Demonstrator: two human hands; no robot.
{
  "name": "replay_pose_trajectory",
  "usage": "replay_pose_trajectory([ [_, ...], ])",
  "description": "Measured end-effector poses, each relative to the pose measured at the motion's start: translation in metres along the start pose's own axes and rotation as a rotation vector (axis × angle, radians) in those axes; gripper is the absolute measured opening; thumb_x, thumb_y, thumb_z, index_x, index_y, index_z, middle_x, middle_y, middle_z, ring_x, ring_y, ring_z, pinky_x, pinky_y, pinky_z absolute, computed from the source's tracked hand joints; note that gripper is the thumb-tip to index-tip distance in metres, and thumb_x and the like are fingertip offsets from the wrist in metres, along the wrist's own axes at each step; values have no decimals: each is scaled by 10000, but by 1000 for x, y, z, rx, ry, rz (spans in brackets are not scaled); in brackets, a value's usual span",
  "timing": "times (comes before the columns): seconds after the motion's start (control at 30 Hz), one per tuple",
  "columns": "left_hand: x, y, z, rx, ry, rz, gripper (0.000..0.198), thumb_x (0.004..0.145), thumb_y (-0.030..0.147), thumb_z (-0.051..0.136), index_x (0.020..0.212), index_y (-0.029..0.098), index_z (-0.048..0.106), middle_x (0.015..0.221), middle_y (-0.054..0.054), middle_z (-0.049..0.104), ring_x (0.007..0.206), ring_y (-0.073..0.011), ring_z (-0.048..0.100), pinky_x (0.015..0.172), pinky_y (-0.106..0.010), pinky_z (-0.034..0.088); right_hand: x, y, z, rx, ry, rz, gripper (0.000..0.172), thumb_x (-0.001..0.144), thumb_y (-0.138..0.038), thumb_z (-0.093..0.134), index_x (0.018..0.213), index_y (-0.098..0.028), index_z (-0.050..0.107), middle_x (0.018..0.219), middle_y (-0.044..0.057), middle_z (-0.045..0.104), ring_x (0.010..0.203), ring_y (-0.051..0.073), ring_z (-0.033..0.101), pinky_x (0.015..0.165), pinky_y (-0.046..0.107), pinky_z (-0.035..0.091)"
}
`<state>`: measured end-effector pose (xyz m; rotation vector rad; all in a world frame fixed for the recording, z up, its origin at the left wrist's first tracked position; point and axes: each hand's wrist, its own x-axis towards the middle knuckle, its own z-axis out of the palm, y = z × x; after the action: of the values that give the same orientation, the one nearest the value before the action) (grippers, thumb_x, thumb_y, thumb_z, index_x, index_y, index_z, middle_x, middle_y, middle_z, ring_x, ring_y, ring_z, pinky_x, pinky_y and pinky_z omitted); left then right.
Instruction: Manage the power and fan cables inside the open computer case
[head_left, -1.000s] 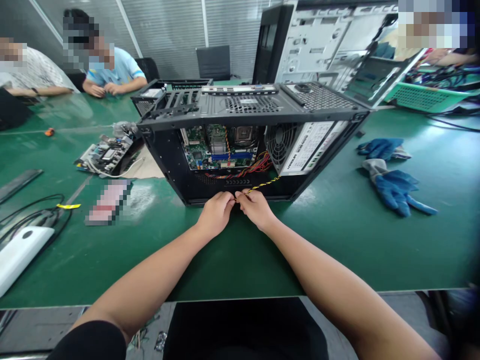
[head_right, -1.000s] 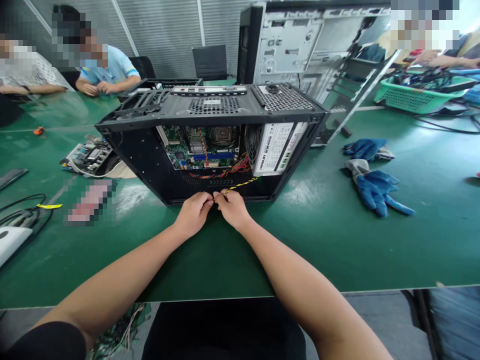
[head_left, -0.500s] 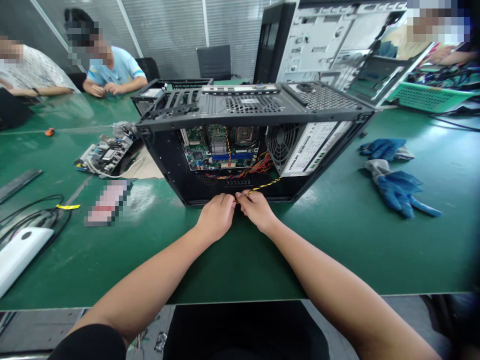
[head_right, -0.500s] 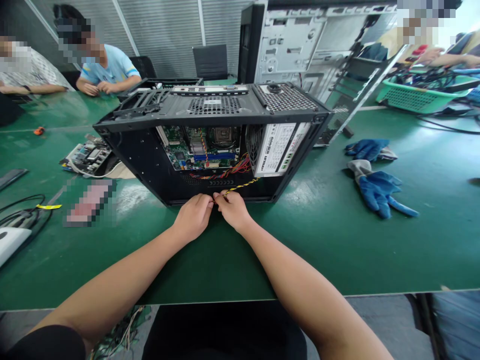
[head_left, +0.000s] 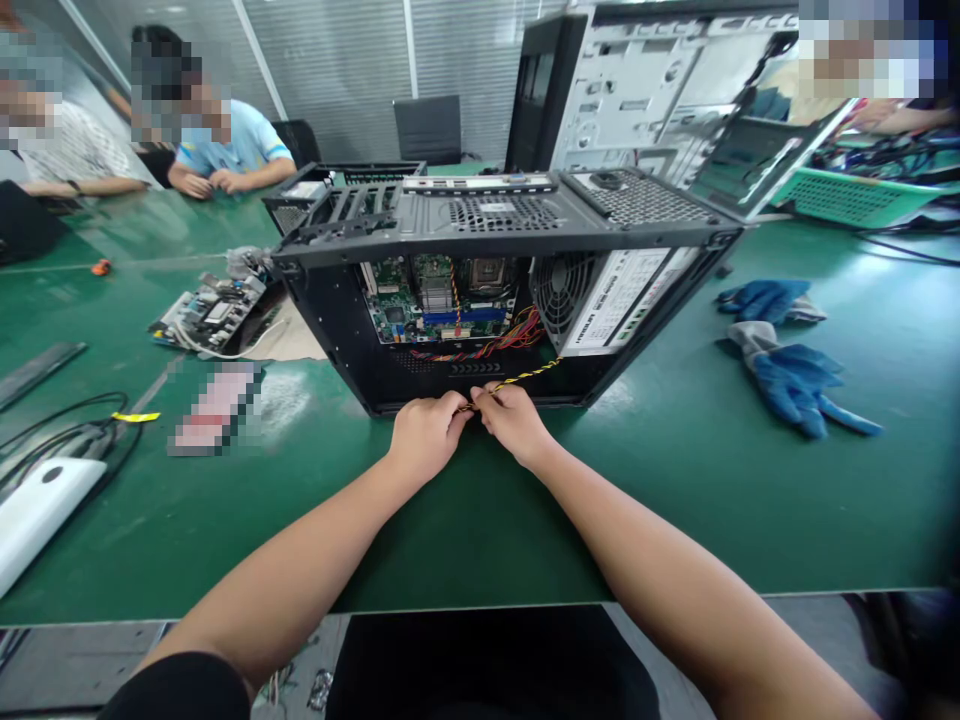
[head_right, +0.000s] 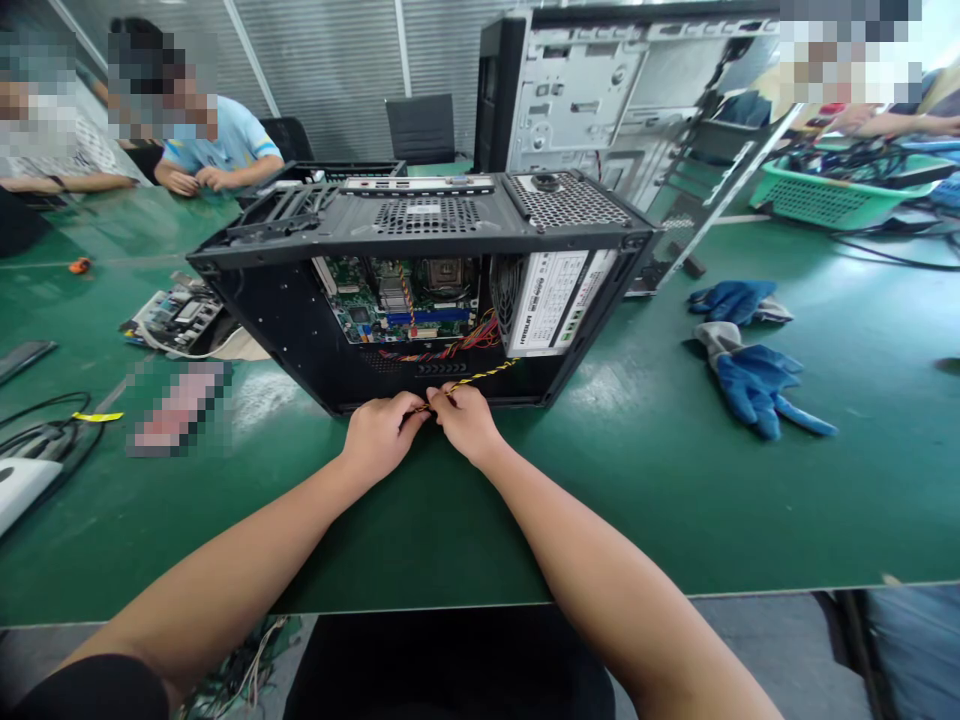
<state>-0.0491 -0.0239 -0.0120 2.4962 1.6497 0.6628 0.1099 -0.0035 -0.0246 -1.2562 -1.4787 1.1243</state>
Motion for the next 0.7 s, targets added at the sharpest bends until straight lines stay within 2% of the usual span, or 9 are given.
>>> replay_pose_trajectory([
  [0.13,1,2,-2,-2,-41,-46,180,977,316,487,953,230,644,753,-26,709,669,-197,660,606,-279,412,-1,-1,0,-47,4,-5,392,890,-452,526,581,-217,474,506,-29,478,480,118,444,519,263,348],
  [0.4,2,7,-5,52,-72,9,174,995,230,407,900,190,547,825,-71,665,798,-213,637,694,-304,464,-2,-2,0,-41,-4,-1,399,896,-453,513,575,-220,471,503,-27,478,484,121,452,519,261,353],
  [0.53,3,7,-5,35,-105,22,90,964,272,529,913,200,512,848,-61,665,810,-213,650,698,-301,489,-1,-1,0,-36,7,-4,418,893,-469,517,559,-223,458,483,-30,457,484,124,443,521,265,352],
  [0.7,2,4,-5,18,-137,31,223,864,293,699,921,198,506,793,-51,677,768,-230,679,676,-307,502,-1,-2,0,-51,-2,-3,418,897,-459,513,555,-220,472,477,-32,453,473,121,431,515,265,345],
])
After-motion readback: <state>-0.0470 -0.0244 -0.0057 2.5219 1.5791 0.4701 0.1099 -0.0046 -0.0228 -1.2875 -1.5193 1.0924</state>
